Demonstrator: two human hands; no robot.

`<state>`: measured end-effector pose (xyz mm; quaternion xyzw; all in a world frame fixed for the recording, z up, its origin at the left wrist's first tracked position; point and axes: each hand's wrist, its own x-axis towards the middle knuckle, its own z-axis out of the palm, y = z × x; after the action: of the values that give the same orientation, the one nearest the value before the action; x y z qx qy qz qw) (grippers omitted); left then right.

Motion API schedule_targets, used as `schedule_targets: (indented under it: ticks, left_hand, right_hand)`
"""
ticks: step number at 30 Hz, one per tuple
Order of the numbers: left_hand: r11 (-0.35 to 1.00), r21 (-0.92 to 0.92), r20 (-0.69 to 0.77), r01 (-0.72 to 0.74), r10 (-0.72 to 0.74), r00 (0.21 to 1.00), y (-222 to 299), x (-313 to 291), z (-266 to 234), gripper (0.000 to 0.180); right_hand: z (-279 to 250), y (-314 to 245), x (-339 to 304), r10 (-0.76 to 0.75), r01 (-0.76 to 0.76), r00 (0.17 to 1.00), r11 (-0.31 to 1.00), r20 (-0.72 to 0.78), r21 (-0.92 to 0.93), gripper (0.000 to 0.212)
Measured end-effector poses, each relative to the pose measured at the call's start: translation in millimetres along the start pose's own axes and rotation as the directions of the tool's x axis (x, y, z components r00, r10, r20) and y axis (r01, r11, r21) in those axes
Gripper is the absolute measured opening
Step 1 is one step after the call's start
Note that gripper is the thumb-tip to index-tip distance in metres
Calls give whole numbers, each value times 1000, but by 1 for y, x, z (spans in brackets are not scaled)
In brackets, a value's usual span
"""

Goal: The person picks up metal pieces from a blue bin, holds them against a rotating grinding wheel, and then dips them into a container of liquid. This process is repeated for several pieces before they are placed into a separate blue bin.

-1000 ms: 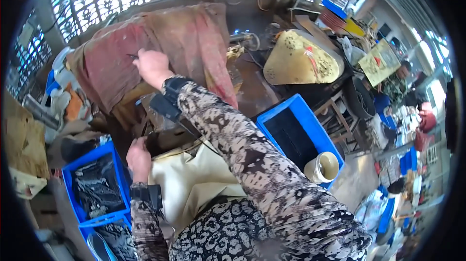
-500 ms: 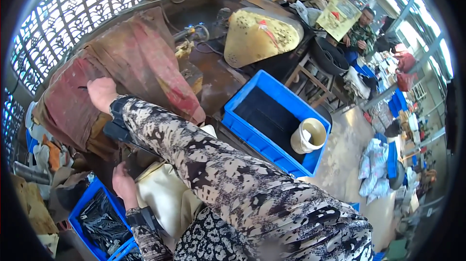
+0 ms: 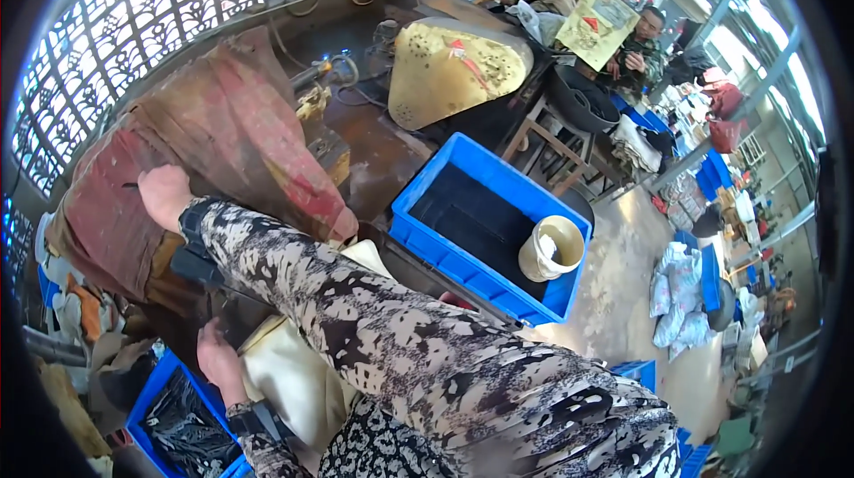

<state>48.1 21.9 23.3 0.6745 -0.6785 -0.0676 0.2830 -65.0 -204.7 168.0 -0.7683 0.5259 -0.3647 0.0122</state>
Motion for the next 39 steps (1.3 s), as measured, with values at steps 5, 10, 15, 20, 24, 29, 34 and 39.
schedule_targets:
  ticks: [5,10,15,20,24,29,34,39]
  left_hand:
    - [1000,13,-12,-20,20,1000,2,1,2,30]
    - [1000,5,0,-4,4,1000,8,3,2,30]
    - [999,-11,40,44,-43,998,3,3,3,29]
    - [999,0,53,41,-41,998,1,5,5,29]
    - [999,12,62,44,-45,997,1,6,4,29]
    - [998,48,62,51,-54,997,6,4,-2,28]
    - [993,51,64,103,-106,992,15,2,-4,28]
    - [992,89,53,91,-96,994,15,1,-8,29]
  right_hand:
    - [-2,3,0,13,-13,1000,999,-8,29,21]
    - [1,4,2,74,-73,997,994,-3,76,21]
    - [3,4,2,16,-16,1000,999,2,35,21]
    - [3,7,3,12,-12,1000,999,-1,34,20]
    - [1,5,4,14,-14,1000,999,-1,32,20]
    - [-4,1,1,11,-12,998,1000,54,19,23]
    - [-13,5,-3,-13,14,998,1000,66,-20,23]
    - [-8,-1,-4,-58,58,998,991,4,-121,22]
